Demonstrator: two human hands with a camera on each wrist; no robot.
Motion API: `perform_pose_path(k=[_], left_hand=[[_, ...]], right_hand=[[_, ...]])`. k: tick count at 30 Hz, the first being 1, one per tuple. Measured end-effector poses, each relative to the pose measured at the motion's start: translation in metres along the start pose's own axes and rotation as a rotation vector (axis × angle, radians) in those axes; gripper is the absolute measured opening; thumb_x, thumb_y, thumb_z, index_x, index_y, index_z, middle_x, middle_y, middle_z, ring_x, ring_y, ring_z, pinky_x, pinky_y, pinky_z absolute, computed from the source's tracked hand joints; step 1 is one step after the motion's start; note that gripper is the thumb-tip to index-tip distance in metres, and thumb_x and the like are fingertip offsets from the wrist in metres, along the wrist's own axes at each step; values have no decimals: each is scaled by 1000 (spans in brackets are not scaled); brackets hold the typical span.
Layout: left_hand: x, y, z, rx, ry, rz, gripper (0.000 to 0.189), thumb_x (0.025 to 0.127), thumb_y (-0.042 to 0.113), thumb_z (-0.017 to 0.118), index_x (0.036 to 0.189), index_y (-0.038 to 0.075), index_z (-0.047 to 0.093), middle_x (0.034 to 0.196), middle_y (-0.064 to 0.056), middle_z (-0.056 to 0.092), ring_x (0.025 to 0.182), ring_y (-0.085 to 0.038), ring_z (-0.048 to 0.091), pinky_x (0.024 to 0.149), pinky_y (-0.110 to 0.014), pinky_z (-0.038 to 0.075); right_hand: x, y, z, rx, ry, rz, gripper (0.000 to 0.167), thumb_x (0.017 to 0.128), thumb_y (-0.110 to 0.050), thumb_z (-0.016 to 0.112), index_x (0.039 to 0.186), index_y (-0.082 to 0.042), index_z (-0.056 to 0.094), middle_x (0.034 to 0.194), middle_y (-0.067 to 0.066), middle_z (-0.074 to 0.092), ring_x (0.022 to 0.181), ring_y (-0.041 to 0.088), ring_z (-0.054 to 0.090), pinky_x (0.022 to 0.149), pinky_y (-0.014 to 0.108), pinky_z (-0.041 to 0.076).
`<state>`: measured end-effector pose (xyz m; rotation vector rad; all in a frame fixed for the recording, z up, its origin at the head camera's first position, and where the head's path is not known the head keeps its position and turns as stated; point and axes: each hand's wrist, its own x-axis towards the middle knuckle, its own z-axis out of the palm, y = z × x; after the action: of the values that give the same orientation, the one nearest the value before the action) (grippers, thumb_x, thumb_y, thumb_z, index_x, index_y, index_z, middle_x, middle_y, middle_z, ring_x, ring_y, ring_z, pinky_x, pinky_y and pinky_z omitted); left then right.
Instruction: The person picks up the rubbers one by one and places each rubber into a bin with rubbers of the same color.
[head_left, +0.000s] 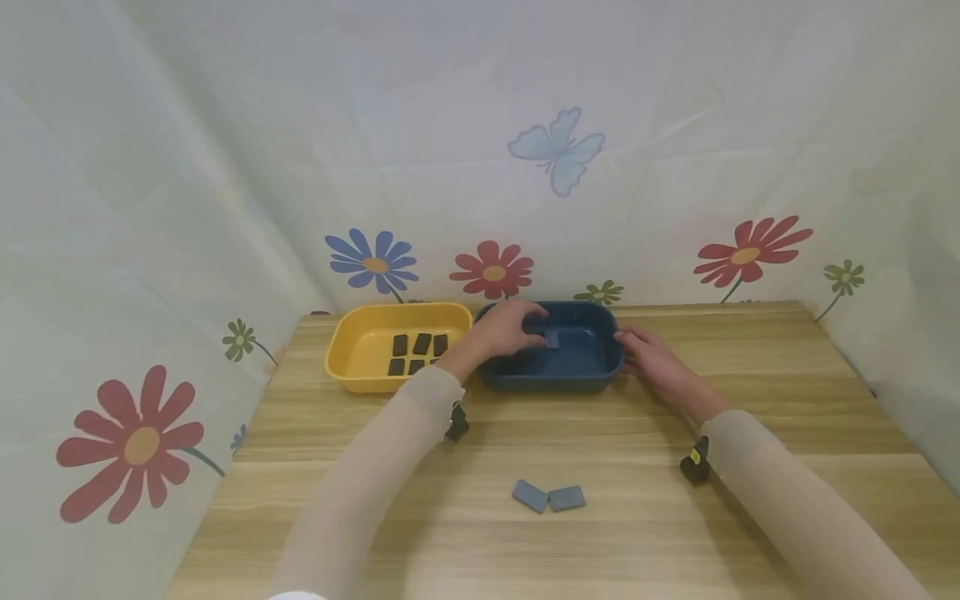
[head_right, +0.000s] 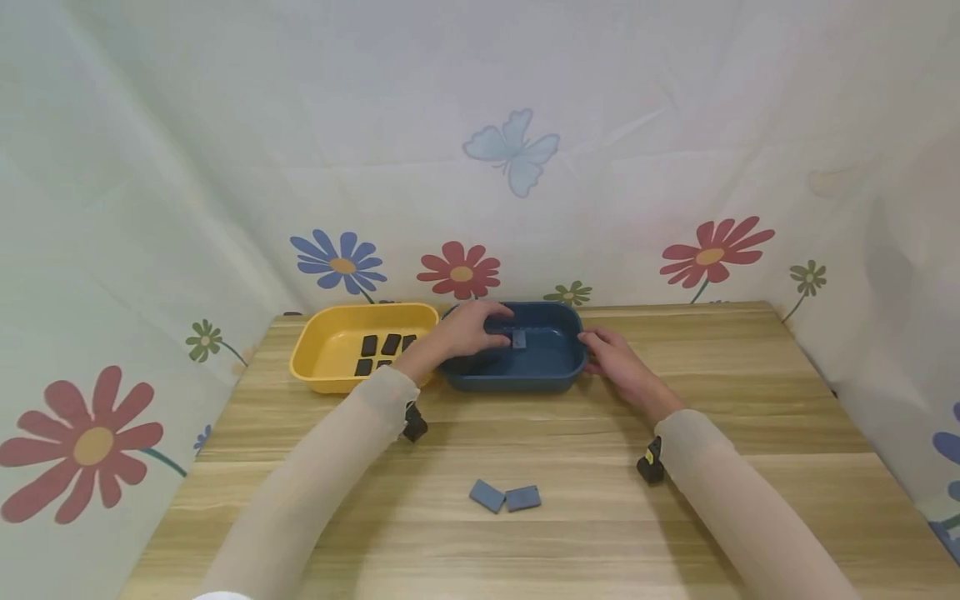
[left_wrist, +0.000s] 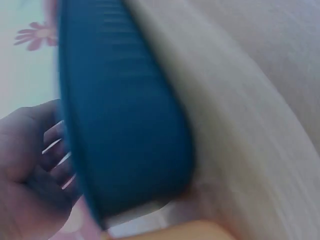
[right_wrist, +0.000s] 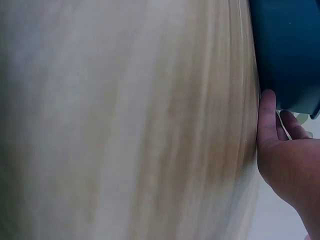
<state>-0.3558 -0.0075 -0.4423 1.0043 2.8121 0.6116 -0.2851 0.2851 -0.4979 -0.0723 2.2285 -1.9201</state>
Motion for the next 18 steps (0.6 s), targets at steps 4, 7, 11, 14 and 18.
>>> perform_pose_path(k=[4, 7, 11, 14, 18], left_hand=[[-21, 2, -17, -61, 30, 1, 56, 97, 31, 81, 147, 14, 62, 147, -4, 63, 138, -23, 56, 119, -41, 45], [-39, 5, -25, -64, 57, 29, 56, 96, 31, 82, 146, 14, 62, 146, -4, 63, 137, -22, 56, 120, -40, 44], [-64, 14, -31, -1, 59, 100, 55, 96, 35, 82, 145, 16, 65, 145, -2, 64, 136, -22, 56, 118, -39, 46], [-81, 23, -31, 66, 37, 179, 55, 95, 39, 82, 143, 18, 66, 143, -2, 64, 135, -22, 57, 115, -39, 50], [-104, 34, -25, 111, 0, 272, 53, 94, 39, 83, 141, 17, 68, 140, -2, 65, 135, -22, 57, 115, -38, 50]], right_hand=[[2, 1, -1, -1, -1, 11, 51, 114, -25, 42, 147, 14, 42, 150, 35, 46, 126, 25, 56, 95, 23, 58], [3, 1, -1, 5, -1, 17, 52, 114, -26, 42, 148, 14, 42, 152, 35, 44, 133, 31, 52, 96, 24, 58], [2, 2, 1, 0, -2, 15, 53, 114, -26, 41, 148, 14, 41, 153, 34, 44, 134, 31, 52, 96, 25, 58], [2, 2, 0, 3, 0, 16, 52, 114, -26, 41, 148, 14, 41, 153, 34, 44, 133, 30, 52, 96, 25, 58], [2, 3, 0, 10, -2, 28, 52, 114, -26, 41, 149, 14, 40, 154, 34, 43, 136, 33, 49, 95, 23, 58]])
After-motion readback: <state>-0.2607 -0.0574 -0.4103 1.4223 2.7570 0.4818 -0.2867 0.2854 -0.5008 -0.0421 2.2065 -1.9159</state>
